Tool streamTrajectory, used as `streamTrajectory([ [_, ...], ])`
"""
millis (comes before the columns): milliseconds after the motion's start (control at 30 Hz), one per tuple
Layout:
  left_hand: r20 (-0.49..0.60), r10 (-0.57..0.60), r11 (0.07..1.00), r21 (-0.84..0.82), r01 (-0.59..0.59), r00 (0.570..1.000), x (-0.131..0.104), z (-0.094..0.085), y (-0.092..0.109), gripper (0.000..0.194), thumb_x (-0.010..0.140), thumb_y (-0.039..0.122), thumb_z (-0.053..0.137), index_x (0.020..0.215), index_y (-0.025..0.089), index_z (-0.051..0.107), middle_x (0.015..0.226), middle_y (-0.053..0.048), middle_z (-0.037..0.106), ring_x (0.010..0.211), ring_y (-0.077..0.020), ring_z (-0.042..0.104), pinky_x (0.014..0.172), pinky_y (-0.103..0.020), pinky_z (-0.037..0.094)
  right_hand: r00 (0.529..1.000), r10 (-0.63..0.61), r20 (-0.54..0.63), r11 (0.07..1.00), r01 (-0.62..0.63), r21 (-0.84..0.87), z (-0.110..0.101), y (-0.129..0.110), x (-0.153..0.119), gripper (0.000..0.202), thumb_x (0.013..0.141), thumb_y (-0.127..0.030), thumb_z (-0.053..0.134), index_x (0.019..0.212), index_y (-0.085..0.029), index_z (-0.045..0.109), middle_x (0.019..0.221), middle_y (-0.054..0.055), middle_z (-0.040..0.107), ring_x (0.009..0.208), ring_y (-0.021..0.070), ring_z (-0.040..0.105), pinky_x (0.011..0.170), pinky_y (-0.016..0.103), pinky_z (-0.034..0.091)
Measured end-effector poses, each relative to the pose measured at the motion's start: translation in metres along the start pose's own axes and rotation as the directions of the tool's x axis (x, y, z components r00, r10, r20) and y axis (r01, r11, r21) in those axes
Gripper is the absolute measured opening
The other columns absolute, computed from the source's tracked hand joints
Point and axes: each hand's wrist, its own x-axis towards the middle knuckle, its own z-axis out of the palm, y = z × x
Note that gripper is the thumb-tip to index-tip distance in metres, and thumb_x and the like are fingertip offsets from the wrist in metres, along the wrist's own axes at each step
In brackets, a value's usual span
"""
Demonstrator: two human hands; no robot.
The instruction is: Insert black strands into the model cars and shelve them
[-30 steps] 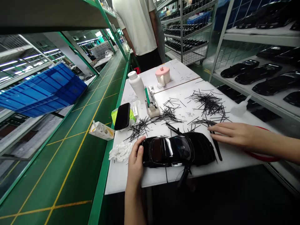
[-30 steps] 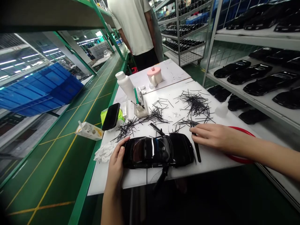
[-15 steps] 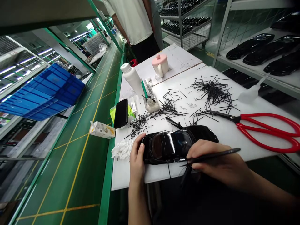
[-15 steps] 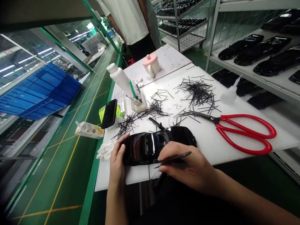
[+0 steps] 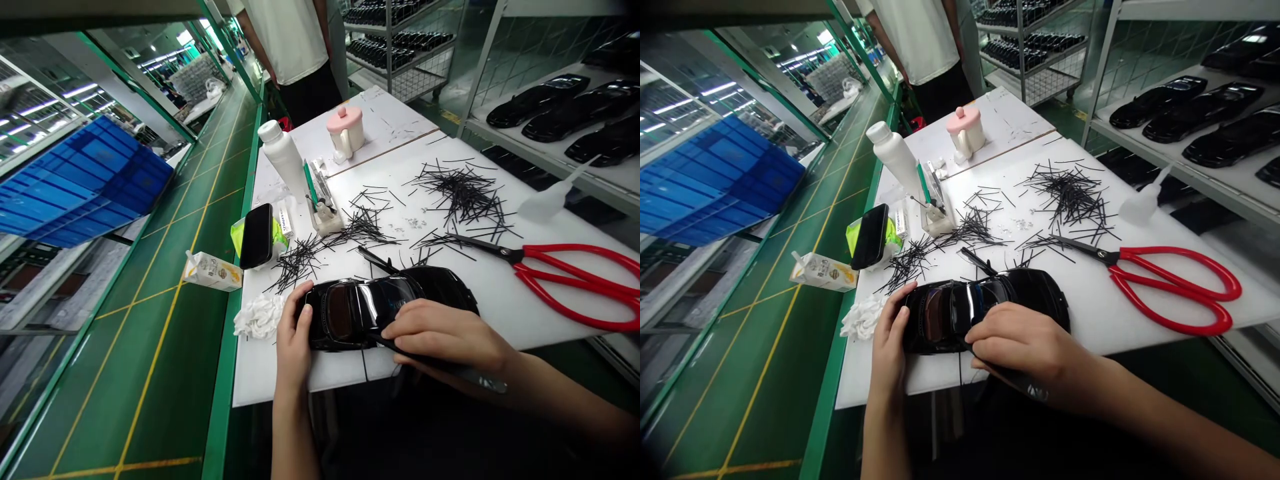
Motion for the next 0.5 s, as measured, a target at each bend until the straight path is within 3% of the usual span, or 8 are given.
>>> streamTrajectory([
  [267,0.022,0.005,1.0,-0.018,-0.004,1.0,-0.001,0.0,-0.003,0.029,0.098,0.037,0.05,0.123,0.03,0.062,0.133,0.0,0.062,0.131,-0.0199,0.05,0.114,-0.034,0.036,0.992,-0.034,0.123,0.999,0.037,-0.023,-0.013,-0.002,0.018,0.007,0.093,-0.01,0.059,0.095,-0.016,0.063,0.091,0.007,0.073,0.086,0.0179,0.067,0.089,0.035,0.051],
  [500,0.03,0.074,0.997,0.018,-0.074,0.997,0.0,0.001,-0.006,0.031,0.099,0.034,0.046,0.125,0.026,0.06,0.134,-0.005,0.061,0.131,-0.0225,0.05,0.114,-0.04,0.037,0.931,0.129,0.342,0.991,-0.113,-0.066,-0.025,-0.007,0.038,0.015,0.098,-0.017,0.05,0.09,-0.016,0.063,0.081,0.006,0.068,0.079,0.0178,0.059,0.076,0.032,0.046],
])
